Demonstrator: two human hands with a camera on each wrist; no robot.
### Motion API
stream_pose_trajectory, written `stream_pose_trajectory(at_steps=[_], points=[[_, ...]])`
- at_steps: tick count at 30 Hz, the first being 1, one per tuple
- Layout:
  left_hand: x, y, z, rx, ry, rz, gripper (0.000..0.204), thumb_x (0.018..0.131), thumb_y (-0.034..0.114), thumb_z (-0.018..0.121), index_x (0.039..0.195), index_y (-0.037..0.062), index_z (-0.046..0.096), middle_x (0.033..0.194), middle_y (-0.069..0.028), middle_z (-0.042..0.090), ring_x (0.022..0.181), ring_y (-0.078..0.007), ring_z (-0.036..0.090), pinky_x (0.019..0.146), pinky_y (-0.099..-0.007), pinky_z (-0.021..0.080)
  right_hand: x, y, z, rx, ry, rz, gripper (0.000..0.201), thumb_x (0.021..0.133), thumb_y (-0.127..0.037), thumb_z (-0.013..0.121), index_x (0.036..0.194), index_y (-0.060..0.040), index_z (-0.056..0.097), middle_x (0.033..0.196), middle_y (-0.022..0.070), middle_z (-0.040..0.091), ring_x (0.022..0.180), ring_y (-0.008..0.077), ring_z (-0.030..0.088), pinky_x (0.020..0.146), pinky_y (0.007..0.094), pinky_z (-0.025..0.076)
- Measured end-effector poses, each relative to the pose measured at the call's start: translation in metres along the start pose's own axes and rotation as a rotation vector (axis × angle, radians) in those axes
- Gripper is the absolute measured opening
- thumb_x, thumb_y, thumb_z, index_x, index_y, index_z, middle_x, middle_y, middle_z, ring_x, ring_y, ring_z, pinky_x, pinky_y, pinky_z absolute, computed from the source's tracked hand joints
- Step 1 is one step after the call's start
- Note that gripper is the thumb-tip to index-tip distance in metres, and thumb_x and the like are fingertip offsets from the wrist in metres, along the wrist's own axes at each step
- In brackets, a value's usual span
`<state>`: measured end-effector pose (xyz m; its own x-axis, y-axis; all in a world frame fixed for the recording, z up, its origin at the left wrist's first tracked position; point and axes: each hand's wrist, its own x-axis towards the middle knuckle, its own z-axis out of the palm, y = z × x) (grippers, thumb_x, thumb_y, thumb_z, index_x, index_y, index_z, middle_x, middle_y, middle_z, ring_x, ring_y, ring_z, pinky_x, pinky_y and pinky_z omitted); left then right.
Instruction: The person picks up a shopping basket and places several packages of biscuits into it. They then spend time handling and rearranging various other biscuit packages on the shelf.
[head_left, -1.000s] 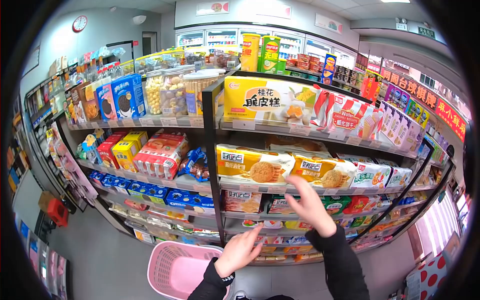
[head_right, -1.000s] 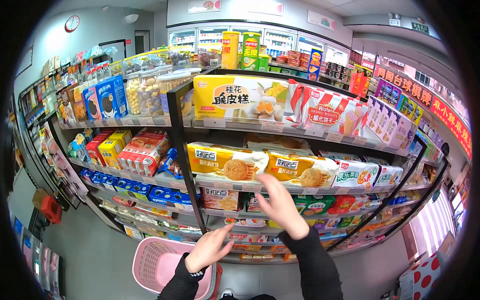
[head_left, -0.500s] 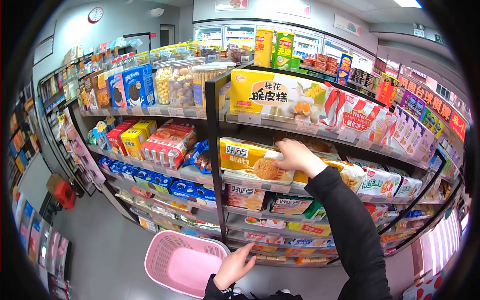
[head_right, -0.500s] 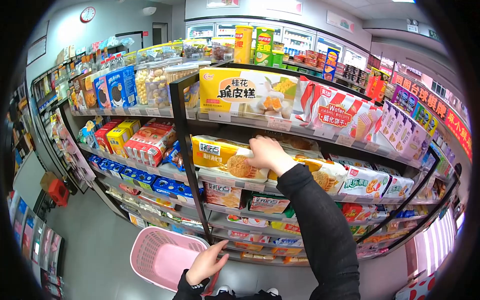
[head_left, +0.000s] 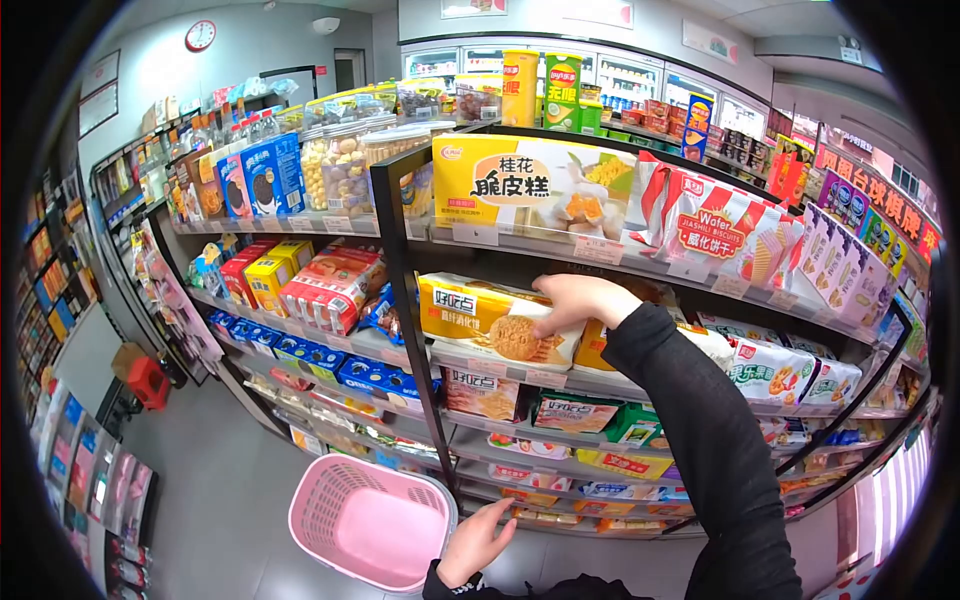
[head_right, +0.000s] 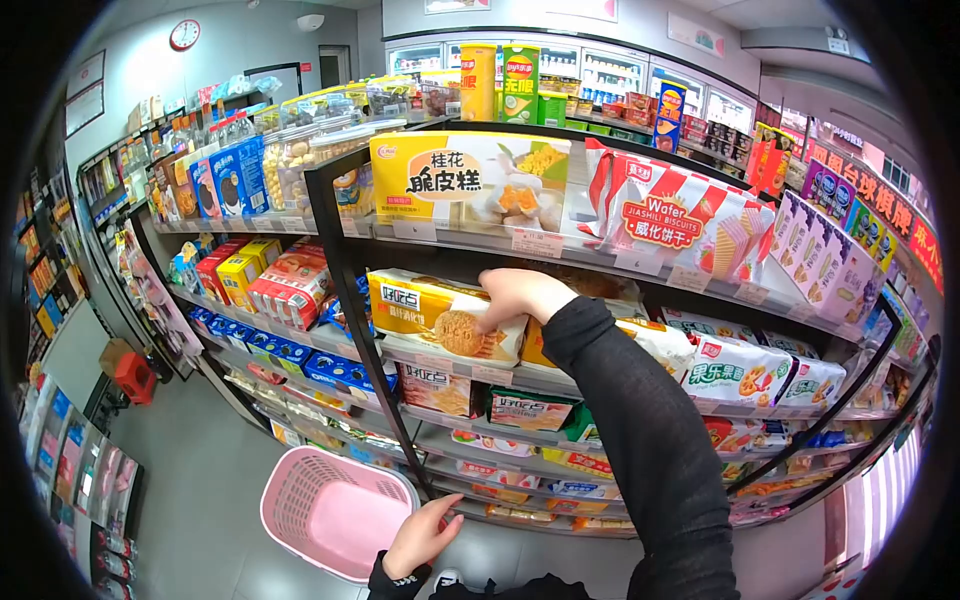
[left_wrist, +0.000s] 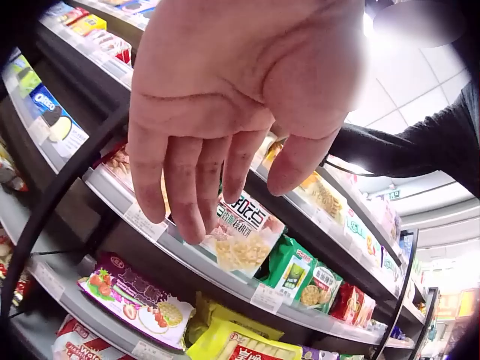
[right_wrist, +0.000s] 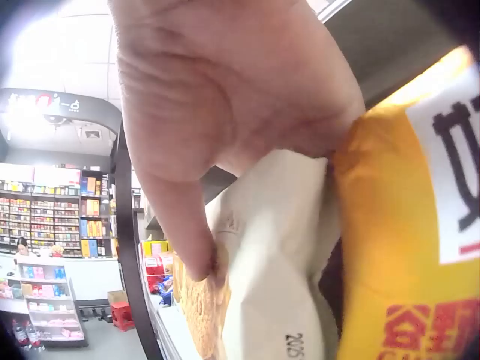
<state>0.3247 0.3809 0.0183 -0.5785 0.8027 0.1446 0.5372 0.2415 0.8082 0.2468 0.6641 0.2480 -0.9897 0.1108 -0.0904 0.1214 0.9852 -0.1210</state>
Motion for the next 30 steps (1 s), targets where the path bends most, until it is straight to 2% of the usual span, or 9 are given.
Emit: stream_pose_trajectory(at_steps=[2,4,9,15,17,19,25,27,30], points=[[-0.002,-0.004,0.003,0.003,0.051,0.022,0.039,0.081,0.020,0.057,0.115,0.0032,0.050,0.097,-0.0148,0.059,0.074,-0.0235,0.060,0.065,-0.0292,0.048,0.001,0.004,0.000,-0.006,-0.078,0.032,0.071,0.061,-0.037,0.070,0.115,0.0039,0.048,0.109,0.0215,0.055,0.102,0.0307,0.053,0.087,0.0336,0.042],[-0.001,-0.007,0.002,0.008,0.038,0.011,0.039,0.081,0.019,0.056,0.115,0.0030,0.050,0.097,-0.0148,0.059,0.074,-0.0234,0.060,0.066,-0.0291,0.048,0.001,0.008,0.002,0.049,0.013,-0.009,0.063,0.059,-0.036,0.072,0.105,0.0027,0.053,0.099,0.0199,0.058,0.092,0.0307,0.056,0.077,0.0347,0.045],[0.012,-0.012,-0.004,-0.033,0.007,0.033,0.039,0.081,0.016,0.056,0.117,0.0016,0.048,0.099,-0.0142,0.059,0.077,-0.0213,0.060,0.069,-0.0284,0.048,-0.003,0.006,0.005,0.149,0.192,-0.053,0.067,0.061,-0.038,0.071,0.111,0.0028,0.050,0.105,0.0207,0.056,0.099,0.0311,0.054,0.084,0.0343,0.043],[0.060,0.005,-0.020,-0.481,0.011,0.086,0.037,0.085,0.007,0.050,0.120,-0.0017,0.044,0.104,-0.0124,0.058,0.089,-0.0145,0.058,0.078,-0.0253,0.045,-0.017,-0.019,0.000,0.109,0.307,-0.026,0.058,0.065,-0.039,0.069,0.103,0.0019,0.050,0.098,0.0201,0.058,0.093,0.0327,0.056,0.079,0.0379,0.044],[0.074,0.007,-0.018,-0.545,0.018,0.099,0.034,0.087,0.005,0.046,0.120,-0.0013,0.043,0.104,-0.0130,0.057,0.090,-0.0153,0.058,0.078,-0.0246,0.045,-0.028,-0.030,0.001,0.041,0.358,-0.029,0.052,0.067,-0.038,0.067,0.097,0.0010,0.050,0.092,0.0188,0.058,0.089,0.0327,0.057,0.077,0.0390,0.044],[0.082,0.017,-0.019,-0.899,0.022,0.061,0.035,0.087,0.004,0.044,0.121,-0.0016,0.040,0.104,-0.0135,0.057,0.090,-0.0165,0.058,0.078,-0.0244,0.045,-0.042,-0.038,0.000,0.026,0.418,-0.038,0.047,0.068,-0.034,0.067,0.095,-0.0007,0.050,0.088,0.0180,0.057,0.085,0.0329,0.057,0.075,0.0392,0.045],[0.091,0.034,-0.020,-1.116,-0.103,0.075,0.046,0.087,0.012,0.052,0.126,-0.0009,0.033,0.109,-0.0165,0.055,0.096,-0.0204,0.056,0.083,-0.0293,0.044,-0.115,-0.056,-0.009,0.024,0.716,-0.117,0.044,0.066,-0.019,0.069,0.101,-0.0031,0.049,0.089,0.0158,0.056,0.084,0.0339,0.055,0.070,0.0392,0.045],[0.094,0.047,-0.021,-1.180,-0.131,0.038,0.051,0.086,0.016,0.054,0.128,-0.0004,0.030,0.114,-0.0180,0.052,0.099,-0.0218,0.055,0.084,-0.0308,0.043,-0.143,-0.058,-0.007,0.075,0.702,-0.070,0.048,0.064,-0.017,0.071,0.104,-0.0026,0.048,0.094,0.0162,0.056,0.087,0.0338,0.055,0.074,0.0384,0.045],[0.104,0.054,-0.007,-1.560,-0.310,0.190,0.057,0.082,0.017,0.062,0.127,0.0010,0.032,0.119,-0.0127,0.048,0.111,-0.0199,0.046,0.092,-0.0326,0.037,-0.179,-0.051,0.003,0.201,0.605,0.011,0.052,0.062,-0.016,0.074,0.105,-0.0005,0.048,0.098,0.0159,0.056,0.092,0.0289,0.056,0.080,0.0331,0.044]])
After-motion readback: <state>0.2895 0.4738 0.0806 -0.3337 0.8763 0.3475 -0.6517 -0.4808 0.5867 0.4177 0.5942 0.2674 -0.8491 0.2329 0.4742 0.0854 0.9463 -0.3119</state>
